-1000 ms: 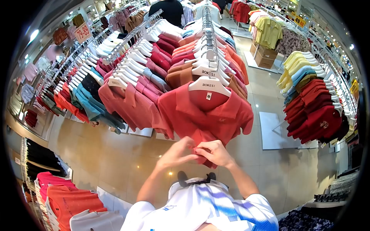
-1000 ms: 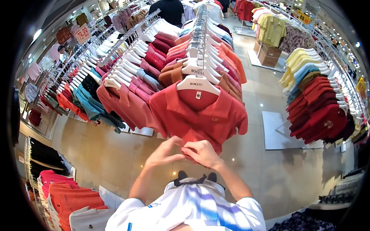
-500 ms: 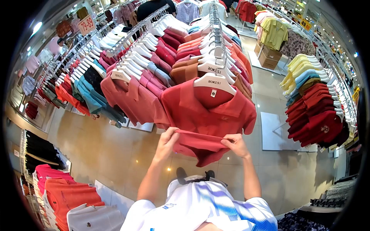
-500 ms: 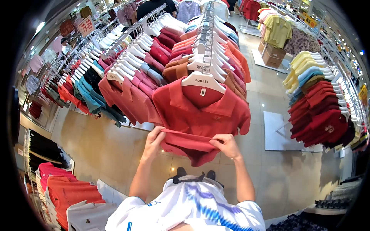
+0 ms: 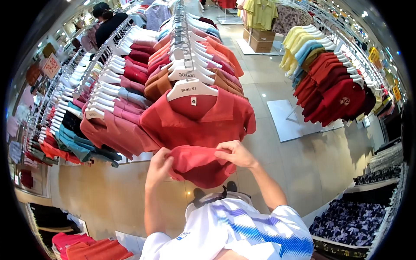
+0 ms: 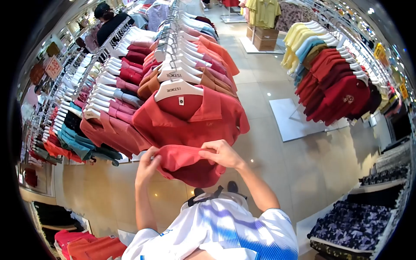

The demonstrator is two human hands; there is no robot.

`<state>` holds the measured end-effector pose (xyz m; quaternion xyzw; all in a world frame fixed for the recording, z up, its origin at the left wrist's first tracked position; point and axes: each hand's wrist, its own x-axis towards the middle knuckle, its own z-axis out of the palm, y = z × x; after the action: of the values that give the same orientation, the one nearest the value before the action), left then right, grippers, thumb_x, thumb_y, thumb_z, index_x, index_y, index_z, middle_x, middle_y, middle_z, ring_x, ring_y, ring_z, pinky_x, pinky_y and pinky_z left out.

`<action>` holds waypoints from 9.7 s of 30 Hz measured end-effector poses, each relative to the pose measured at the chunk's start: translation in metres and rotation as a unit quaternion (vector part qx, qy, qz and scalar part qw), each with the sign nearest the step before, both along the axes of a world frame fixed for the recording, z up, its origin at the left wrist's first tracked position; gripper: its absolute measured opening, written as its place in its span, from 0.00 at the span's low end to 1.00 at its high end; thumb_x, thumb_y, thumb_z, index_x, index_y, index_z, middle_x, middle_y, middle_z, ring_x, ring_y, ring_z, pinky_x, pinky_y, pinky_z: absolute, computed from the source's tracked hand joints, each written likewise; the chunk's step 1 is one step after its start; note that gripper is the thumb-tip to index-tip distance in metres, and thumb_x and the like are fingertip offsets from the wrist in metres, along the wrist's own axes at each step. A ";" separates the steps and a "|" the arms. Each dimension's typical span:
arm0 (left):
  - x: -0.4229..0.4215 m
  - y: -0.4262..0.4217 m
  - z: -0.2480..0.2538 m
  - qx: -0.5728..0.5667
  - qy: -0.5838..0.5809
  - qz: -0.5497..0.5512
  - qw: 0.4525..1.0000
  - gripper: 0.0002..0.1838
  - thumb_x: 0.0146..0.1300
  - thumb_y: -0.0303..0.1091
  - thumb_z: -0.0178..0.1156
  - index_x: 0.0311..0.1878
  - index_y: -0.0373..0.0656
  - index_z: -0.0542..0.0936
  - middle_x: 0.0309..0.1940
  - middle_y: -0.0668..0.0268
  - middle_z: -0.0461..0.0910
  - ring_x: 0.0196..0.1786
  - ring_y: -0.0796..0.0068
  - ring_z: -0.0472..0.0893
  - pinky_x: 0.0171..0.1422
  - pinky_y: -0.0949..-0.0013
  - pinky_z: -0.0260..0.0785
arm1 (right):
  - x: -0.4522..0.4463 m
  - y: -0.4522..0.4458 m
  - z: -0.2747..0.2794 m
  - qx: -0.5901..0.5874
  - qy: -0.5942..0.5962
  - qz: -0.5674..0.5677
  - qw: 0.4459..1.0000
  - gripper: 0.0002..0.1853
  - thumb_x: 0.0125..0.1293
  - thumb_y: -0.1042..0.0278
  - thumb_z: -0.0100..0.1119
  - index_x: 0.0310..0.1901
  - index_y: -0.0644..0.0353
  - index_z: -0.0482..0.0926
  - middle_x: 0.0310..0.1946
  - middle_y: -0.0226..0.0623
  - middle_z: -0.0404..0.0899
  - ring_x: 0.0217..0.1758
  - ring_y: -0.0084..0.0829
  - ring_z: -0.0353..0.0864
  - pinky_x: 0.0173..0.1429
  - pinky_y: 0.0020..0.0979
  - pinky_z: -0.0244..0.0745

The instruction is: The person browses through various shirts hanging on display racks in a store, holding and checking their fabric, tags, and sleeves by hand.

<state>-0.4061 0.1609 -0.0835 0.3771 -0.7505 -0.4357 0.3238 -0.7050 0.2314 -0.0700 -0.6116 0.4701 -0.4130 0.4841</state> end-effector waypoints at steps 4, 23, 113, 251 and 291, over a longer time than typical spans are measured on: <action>-0.059 0.018 0.031 -0.134 0.014 -0.125 0.983 0.22 0.55 0.30 0.66 0.51 0.35 0.72 0.51 0.55 0.75 0.55 0.62 0.76 0.59 0.66 0.66 | 0.032 -0.003 0.001 -0.059 0.029 0.035 0.997 0.12 0.63 0.65 0.61 0.38 0.67 0.81 0.26 0.43 0.81 0.28 0.24 0.79 0.35 0.29 0.73; -0.035 -0.008 0.040 0.068 0.299 0.210 0.928 0.07 0.66 0.28 0.59 0.38 0.33 0.80 0.29 0.74 0.77 0.33 0.89 0.71 0.38 0.81 0.63 | -0.043 0.003 -0.025 -0.109 0.074 -0.081 0.988 0.06 0.61 0.73 0.61 0.31 0.68 0.78 0.24 0.32 0.73 0.26 0.24 0.68 0.32 0.26 0.64; -0.030 0.077 -0.012 0.395 0.662 0.069 0.633 0.14 0.72 0.33 0.46 0.52 0.34 0.75 0.46 0.54 0.81 0.45 0.62 0.83 0.54 0.60 0.78 | -0.151 -0.024 -0.006 0.085 -0.441 -0.191 0.873 0.17 0.73 0.56 0.45 0.50 0.60 0.75 0.46 0.38 0.80 0.45 0.36 0.80 0.56 0.38 0.75; 0.401 0.235 -0.278 0.060 -0.020 0.567 0.821 0.14 0.61 0.40 0.60 0.31 0.38 0.72 0.28 0.55 0.77 0.30 0.55 0.76 0.33 0.56 0.66 | 0.190 -0.135 -0.316 -0.029 0.685 0.113 0.719 0.17 0.60 0.57 0.57 0.38 0.66 0.72 0.28 0.46 0.70 0.25 0.38 0.77 0.29 0.40 0.75; 1.152 0.086 -0.207 -0.022 0.149 0.852 0.502 0.15 0.64 0.38 0.58 0.29 0.34 0.73 0.18 0.63 0.71 0.23 0.78 0.68 0.28 0.66 0.62 | 1.428 -0.246 -0.211 0.087 0.192 0.704 0.678 0.15 0.71 0.60 0.53 0.28 0.58 0.74 0.16 0.22 0.67 0.19 0.14 0.64 0.23 0.19 0.58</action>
<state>0.7456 0.2470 -0.2908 0.7564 -0.0172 0.0172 0.6537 0.7234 -0.0150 -0.2815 -0.7827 0.0167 0.2198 0.5820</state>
